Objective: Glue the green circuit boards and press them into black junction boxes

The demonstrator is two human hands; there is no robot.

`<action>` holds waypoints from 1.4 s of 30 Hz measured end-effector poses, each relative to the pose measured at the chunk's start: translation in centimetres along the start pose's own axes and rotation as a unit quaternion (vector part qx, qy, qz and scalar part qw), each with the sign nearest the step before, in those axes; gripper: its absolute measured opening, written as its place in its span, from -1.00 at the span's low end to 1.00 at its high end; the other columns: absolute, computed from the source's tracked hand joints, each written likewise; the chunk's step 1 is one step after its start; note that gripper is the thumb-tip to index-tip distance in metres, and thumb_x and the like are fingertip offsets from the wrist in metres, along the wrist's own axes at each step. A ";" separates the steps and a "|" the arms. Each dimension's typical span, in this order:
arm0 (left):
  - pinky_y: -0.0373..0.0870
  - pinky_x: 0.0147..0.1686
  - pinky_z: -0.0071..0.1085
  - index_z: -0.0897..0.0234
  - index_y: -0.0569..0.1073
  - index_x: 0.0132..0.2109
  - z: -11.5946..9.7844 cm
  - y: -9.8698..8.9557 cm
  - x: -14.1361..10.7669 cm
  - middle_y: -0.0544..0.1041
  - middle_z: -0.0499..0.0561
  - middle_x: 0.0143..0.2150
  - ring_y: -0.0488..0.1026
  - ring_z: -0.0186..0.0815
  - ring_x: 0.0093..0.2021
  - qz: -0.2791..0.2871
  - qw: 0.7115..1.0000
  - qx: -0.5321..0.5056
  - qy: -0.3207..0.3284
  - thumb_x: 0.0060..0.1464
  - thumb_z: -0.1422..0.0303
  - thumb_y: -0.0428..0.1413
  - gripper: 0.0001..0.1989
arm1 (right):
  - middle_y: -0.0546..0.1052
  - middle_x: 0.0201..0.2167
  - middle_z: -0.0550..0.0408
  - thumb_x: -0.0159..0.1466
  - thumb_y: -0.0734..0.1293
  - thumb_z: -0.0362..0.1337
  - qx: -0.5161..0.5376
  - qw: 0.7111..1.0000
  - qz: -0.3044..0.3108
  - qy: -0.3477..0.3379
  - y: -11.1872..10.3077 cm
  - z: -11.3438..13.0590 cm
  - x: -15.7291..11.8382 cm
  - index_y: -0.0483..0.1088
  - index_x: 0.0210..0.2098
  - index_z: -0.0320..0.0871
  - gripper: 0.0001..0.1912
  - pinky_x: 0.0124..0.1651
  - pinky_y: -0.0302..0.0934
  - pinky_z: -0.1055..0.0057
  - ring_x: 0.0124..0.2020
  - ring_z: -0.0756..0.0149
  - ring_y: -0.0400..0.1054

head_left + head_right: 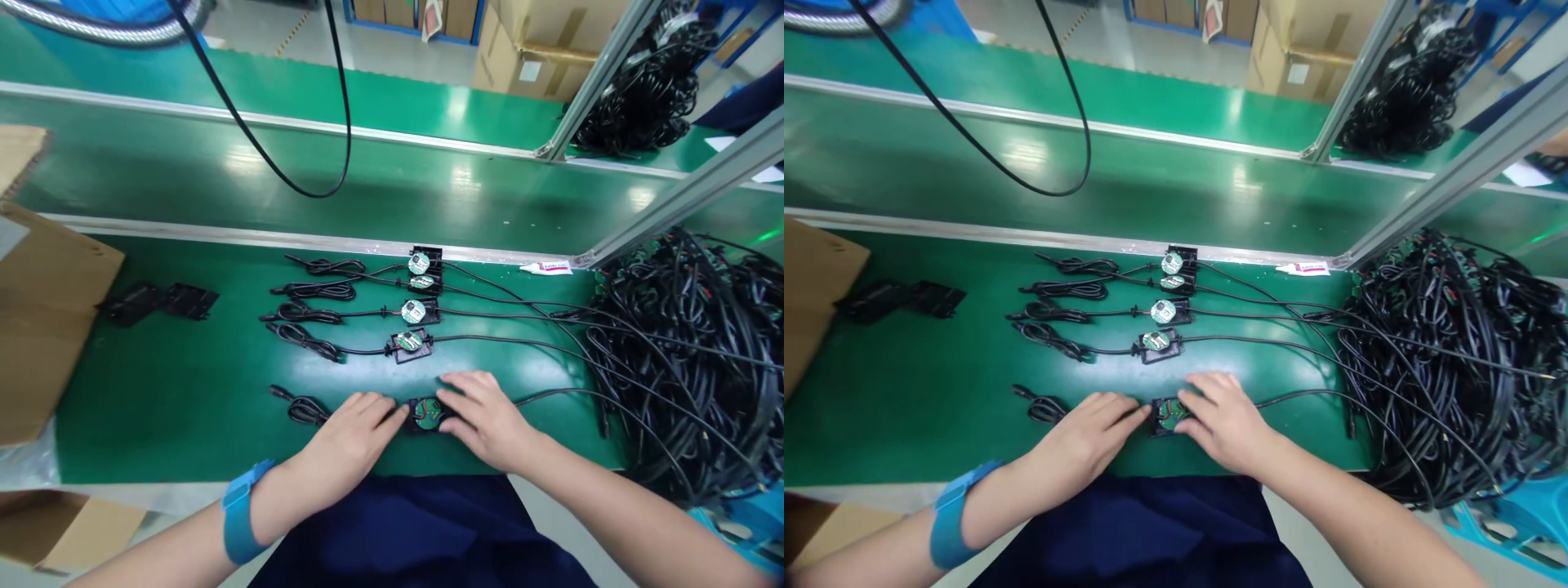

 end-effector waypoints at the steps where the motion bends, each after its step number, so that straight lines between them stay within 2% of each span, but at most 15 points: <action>1: 0.44 -0.13 -0.23 0.35 0.41 0.15 0.7 -0.3 0.4 0.55 0.17 -0.08 0.47 -0.18 -0.12 -0.022 0.999 -0.012 -0.024 0.29 0.54 -0.01 -0.68 | 0.51 0.06 -0.18 0.40 0.30 -0.20 0.000 1.000 -0.018 0.019 -0.5 -0.6 1.0 0.45 0.02 -0.18 -0.73 0.10 0.25 0.05 0.07 0.08 0.34; 4: 0.41 -0.01 -0.15 0.33 0.42 0.09 3.4 -0.6 2.1 0.54 0.19 -0.01 0.45 -0.11 0.00 -0.072 0.993 -0.014 -0.090 0.29 0.45 0.03 -0.75 | 0.54 -0.02 -0.14 0.37 0.31 -0.30 -0.023 0.996 -0.029 0.075 -1.1 -2.8 4.4 0.46 -0.02 -0.20 -0.78 0.09 0.22 0.04 0.04 0.05 0.32; 6: 0.40 0.02 -0.10 0.32 0.41 0.06 5.1 -0.2 3.2 0.55 0.18 -0.02 0.44 -0.07 0.03 -0.058 0.991 -0.006 -0.122 0.28 0.42 0.06 -0.77 | 0.54 -0.04 -0.14 0.30 0.37 -0.35 -0.036 0.995 0.008 0.092 -0.7 -4.2 6.4 0.47 -0.05 -0.22 -0.78 0.07 0.21 0.03 0.04 0.01 0.31; 9: 0.44 -0.09 -0.12 0.33 0.42 0.01 6.6 0.8 4.2 0.55 0.15 -0.15 0.48 -0.08 -0.10 -0.027 0.987 -0.002 -0.158 0.26 0.41 0.09 -0.81 | 0.54 -0.17 -0.09 0.28 0.38 -0.41 -0.035 0.993 0.057 0.096 0.3 -5.7 8.0 0.47 -0.17 -0.21 -0.88 0.01 0.24 0.10 -0.06 0.07 0.33; 11: 0.46 -0.15 -0.17 0.31 0.41 -0.02 6.9 1.1 4.2 0.55 0.11 -0.21 0.48 -0.13 -0.18 -0.031 0.987 -0.017 -0.158 0.27 0.41 0.07 -0.84 | 0.51 -0.23 -0.04 0.34 0.31 -0.42 -0.012 0.995 0.050 0.082 0.6 -6.0 7.9 0.45 -0.21 -0.19 -0.92 -0.03 0.27 0.20 -0.14 0.17 0.35; 16: 0.45 -0.06 -0.31 0.26 0.40 0.04 6.2 -0.5 4.0 0.54 0.09 -0.09 0.49 -0.26 -0.08 -0.101 0.979 -0.111 -0.135 0.34 0.42 -0.03 -0.80 | 0.48 -0.15 -0.07 0.44 0.17 -0.34 0.037 0.999 -0.001 0.038 0.3 -4.5 6.1 0.41 -0.08 -0.17 -0.80 -0.07 0.34 0.30 -0.13 0.22 0.40; 19: 0.44 -0.19 -0.39 0.26 0.43 -0.03 5.6 -1.7 4.6 0.53 0.04 -0.17 0.48 -0.31 -0.20 -0.117 0.965 -0.157 -0.172 0.28 0.42 0.02 -0.83 | 0.50 -0.17 -0.08 0.45 0.18 -0.29 0.033 0.999 0.000 0.037 -0.1 -2.8 5.3 0.42 -0.05 -0.18 -0.79 -0.07 0.36 0.29 -0.15 0.22 0.42; 22: 0.39 -0.29 -0.40 0.25 0.45 -0.13 5.2 -2.1 5.6 0.52 -0.01 -0.24 0.45 -0.33 -0.31 -0.095 0.956 -0.174 -0.218 0.18 0.33 0.14 -0.87 | 0.51 -0.21 -0.07 0.46 0.18 -0.26 0.025 0.998 0.016 0.046 -0.3 -1.5 4.9 0.44 -0.08 -0.18 -0.77 -0.09 0.37 0.31 -0.20 0.23 0.44; 27: 0.34 -0.27 -0.39 0.23 0.46 -0.22 5.0 -1.4 7.1 0.53 -0.04 -0.26 0.46 -0.31 -0.30 -0.070 0.959 -0.093 -0.260 0.19 0.35 0.14 -0.94 | 0.49 -0.28 -0.04 0.45 0.17 -0.30 -0.003 0.997 0.042 0.066 -0.1 -0.8 5.1 0.44 -0.17 -0.20 -0.77 -0.13 0.34 0.34 -0.23 0.24 0.42; 35: 0.29 -0.31 -0.36 0.25 0.45 -0.22 4.3 -0.7 8.1 0.51 0.01 -0.29 0.46 -0.24 -0.28 -0.009 0.971 0.016 -0.240 0.25 0.37 0.09 -0.92 | 0.49 -0.27 -0.04 0.44 0.18 -0.32 -0.023 0.990 0.090 0.109 0.8 -0.7 5.5 0.44 -0.19 -0.23 -0.79 -0.11 0.30 0.34 -0.22 0.21 0.41; 39: 0.29 -0.33 -0.34 0.24 0.43 -0.22 4.0 0.0 8.2 0.49 0.02 -0.28 0.45 -0.21 -0.27 0.021 0.966 0.029 -0.258 0.22 0.35 0.14 -0.93 | 0.50 -0.26 -0.04 0.44 0.20 -0.33 -0.032 0.984 0.119 0.128 1.0 -0.6 5.8 0.44 -0.20 -0.21 -0.81 -0.12 0.28 0.35 -0.23 0.22 0.41; 42: 0.31 -0.30 -0.33 0.23 0.41 -0.22 3.9 0.8 8.3 0.49 0.02 -0.27 0.45 -0.20 -0.25 0.019 0.960 0.023 -0.277 0.21 0.37 0.16 -0.94 | 0.50 -0.25 -0.05 0.44 0.20 -0.33 -0.036 0.980 0.136 0.142 1.1 -0.5 5.9 0.43 -0.20 -0.22 -0.82 -0.13 0.27 0.35 -0.23 0.22 0.42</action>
Point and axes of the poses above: each hand's wrist, its own x-axis towards the middle knuckle, its own y-axis out of the palm, z = x × y, the point moved 1 cm from there along x, towards the middle knuckle
